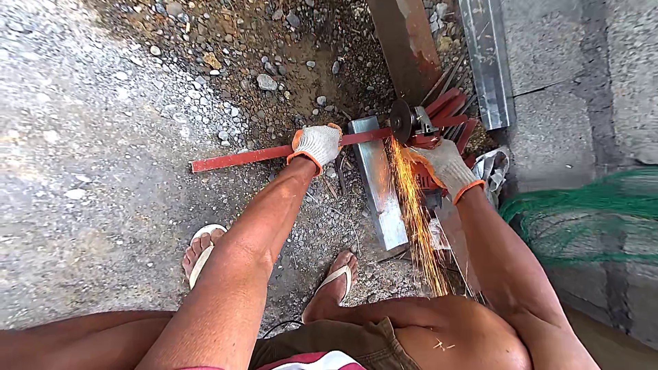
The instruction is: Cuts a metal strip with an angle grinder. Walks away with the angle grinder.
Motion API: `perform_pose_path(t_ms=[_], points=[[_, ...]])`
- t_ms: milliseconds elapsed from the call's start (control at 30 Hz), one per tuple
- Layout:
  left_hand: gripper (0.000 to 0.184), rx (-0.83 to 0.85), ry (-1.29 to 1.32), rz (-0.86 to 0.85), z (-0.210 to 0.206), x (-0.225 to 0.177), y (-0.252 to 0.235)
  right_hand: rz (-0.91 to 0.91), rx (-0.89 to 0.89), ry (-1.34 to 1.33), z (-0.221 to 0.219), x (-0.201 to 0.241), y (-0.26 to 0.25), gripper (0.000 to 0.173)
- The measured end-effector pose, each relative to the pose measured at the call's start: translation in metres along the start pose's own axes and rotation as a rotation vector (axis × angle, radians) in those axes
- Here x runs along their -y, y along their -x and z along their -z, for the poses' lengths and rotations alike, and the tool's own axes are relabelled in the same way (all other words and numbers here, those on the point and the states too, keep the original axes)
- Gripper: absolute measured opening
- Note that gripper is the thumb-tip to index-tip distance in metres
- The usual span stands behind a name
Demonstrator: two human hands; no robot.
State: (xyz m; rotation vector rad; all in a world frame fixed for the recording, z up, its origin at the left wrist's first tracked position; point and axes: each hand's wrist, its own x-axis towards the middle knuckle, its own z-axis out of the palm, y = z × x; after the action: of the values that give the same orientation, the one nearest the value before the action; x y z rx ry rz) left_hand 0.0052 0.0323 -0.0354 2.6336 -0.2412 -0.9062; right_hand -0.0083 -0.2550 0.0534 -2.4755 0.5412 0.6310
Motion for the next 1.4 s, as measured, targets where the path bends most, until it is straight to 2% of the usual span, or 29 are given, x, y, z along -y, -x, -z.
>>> perform_pose_path(t_ms=[267,667,900,967,1100,1267,1400], points=[[0.037,-0.014,0.007,-0.003,-0.004,0.001,-0.002,-0.034,-0.004,-0.021,-0.001,-0.001,-0.002,0.061],[0.039,-0.015,0.016,0.001,-0.003,0.000,-0.002,-0.039,-0.036,-0.060,-0.006,-0.002,-0.007,0.059],[0.038,0.007,0.010,-0.002,0.000,-0.001,0.001,-0.075,0.010,-0.033,0.001,-0.006,0.013,0.061],[0.037,0.001,0.010,-0.007,-0.001,0.000,0.000,-0.063,0.019,-0.001,0.005,-0.007,0.021,0.057],[0.037,-0.010,0.003,-0.010,-0.003,0.001,-0.002,-0.074,-0.005,0.031,0.003,-0.011,0.018,0.062],[0.038,-0.006,0.027,-0.031,-0.003,0.001,-0.002,-0.042,0.009,0.010,0.001,-0.021,0.011,0.058],[0.039,-0.006,0.016,-0.033,-0.003,0.002,-0.003,-0.037,0.016,0.039,0.006,-0.017,0.023,0.063]])
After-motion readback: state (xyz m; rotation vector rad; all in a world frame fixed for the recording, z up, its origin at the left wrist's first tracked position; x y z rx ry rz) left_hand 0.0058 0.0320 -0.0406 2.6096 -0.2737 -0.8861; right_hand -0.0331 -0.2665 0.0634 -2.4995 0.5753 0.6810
